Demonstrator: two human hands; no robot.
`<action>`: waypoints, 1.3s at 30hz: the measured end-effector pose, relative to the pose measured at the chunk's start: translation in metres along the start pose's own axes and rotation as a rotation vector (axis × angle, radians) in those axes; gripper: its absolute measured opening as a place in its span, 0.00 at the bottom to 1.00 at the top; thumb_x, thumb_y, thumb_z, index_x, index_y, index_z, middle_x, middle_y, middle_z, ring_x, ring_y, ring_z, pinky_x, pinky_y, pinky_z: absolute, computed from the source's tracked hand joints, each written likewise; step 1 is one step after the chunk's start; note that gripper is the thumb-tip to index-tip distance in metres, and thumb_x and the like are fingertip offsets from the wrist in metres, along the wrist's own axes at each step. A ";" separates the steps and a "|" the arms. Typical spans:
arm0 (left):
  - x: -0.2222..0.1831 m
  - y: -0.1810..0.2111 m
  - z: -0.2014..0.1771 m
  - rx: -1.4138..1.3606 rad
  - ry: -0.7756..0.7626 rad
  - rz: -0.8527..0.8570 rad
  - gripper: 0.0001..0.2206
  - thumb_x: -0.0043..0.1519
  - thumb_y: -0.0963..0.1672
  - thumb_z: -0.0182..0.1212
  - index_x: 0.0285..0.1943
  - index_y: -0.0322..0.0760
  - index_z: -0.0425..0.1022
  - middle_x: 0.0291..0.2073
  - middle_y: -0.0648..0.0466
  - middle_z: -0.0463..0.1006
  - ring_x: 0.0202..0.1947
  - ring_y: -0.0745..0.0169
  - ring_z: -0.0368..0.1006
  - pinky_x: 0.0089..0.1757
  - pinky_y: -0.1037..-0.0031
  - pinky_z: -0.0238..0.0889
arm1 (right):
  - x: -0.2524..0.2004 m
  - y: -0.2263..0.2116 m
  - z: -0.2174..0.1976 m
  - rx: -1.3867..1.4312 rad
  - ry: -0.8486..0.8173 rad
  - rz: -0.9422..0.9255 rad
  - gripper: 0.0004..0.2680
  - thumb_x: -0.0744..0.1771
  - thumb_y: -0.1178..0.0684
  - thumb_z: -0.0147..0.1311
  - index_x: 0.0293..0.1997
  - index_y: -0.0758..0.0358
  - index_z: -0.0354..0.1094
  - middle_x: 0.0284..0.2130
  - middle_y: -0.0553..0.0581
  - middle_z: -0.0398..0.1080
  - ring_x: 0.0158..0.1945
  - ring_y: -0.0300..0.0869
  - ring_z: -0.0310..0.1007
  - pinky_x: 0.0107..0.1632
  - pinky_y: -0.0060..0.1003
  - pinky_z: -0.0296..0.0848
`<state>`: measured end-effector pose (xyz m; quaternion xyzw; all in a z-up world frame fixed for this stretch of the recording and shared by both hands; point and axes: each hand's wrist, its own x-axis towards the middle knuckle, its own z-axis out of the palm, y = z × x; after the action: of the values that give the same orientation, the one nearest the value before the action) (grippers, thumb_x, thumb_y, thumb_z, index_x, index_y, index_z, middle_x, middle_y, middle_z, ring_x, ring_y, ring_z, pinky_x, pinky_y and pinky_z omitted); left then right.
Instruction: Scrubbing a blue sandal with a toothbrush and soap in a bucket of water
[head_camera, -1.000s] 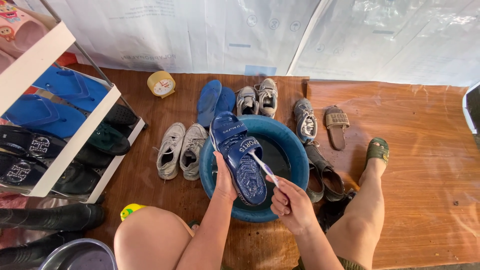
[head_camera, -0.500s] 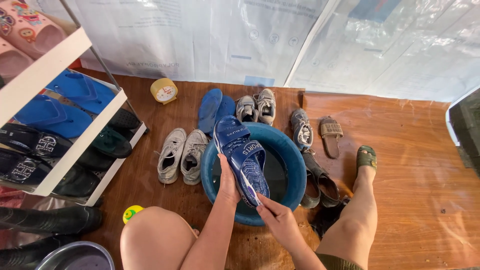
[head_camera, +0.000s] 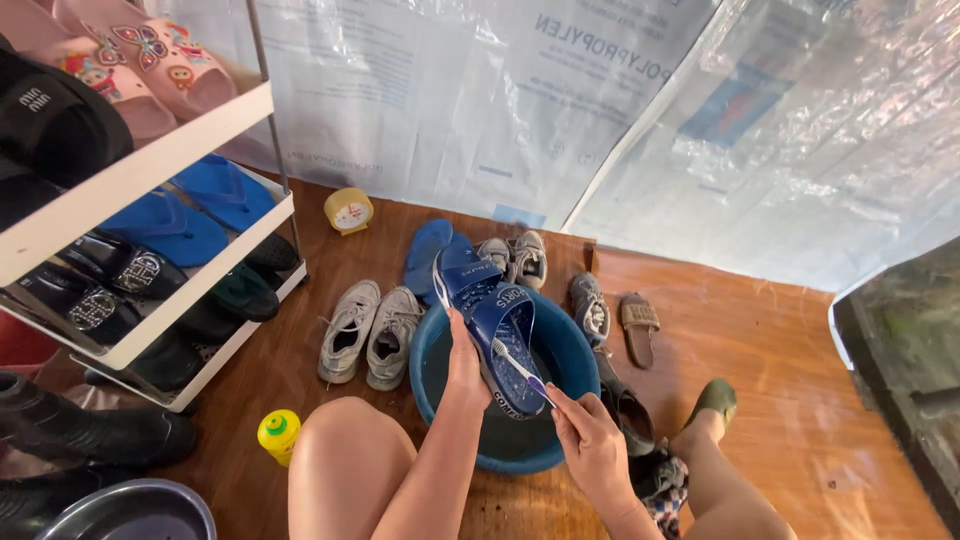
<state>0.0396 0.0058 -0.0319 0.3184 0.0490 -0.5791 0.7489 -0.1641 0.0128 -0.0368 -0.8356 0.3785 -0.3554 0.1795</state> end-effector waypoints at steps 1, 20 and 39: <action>-0.002 0.002 0.002 0.001 -0.003 0.004 0.45 0.53 0.65 0.39 0.78 0.41 0.54 0.73 0.39 0.62 0.69 0.37 0.60 0.63 0.51 0.53 | 0.008 0.009 0.001 0.002 0.004 -0.004 0.12 0.65 0.58 0.59 0.53 0.53 0.79 0.23 0.47 0.65 0.21 0.33 0.59 0.24 0.28 0.62; 0.052 -0.031 -0.025 0.119 0.275 -0.113 0.43 0.58 0.69 0.41 0.77 0.48 0.55 0.72 0.47 0.61 0.67 0.41 0.63 0.62 0.47 0.61 | 0.087 0.119 0.010 -0.123 -0.571 0.145 0.12 0.68 0.49 0.52 0.58 0.47 0.74 0.38 0.55 0.80 0.38 0.50 0.82 0.39 0.41 0.81; -0.001 -0.023 0.011 0.231 0.317 -0.063 0.48 0.58 0.68 0.44 0.82 0.51 0.35 0.79 0.47 0.38 0.77 0.39 0.39 0.70 0.47 0.38 | 0.024 0.072 0.011 -0.483 -0.025 -0.498 0.07 0.69 0.51 0.48 0.47 0.53 0.73 0.21 0.45 0.60 0.20 0.36 0.66 0.24 0.30 0.70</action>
<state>0.0157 -0.0019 -0.0328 0.4877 0.1095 -0.5466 0.6718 -0.1817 -0.0516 -0.0745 -0.9250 0.2337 -0.2783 -0.1109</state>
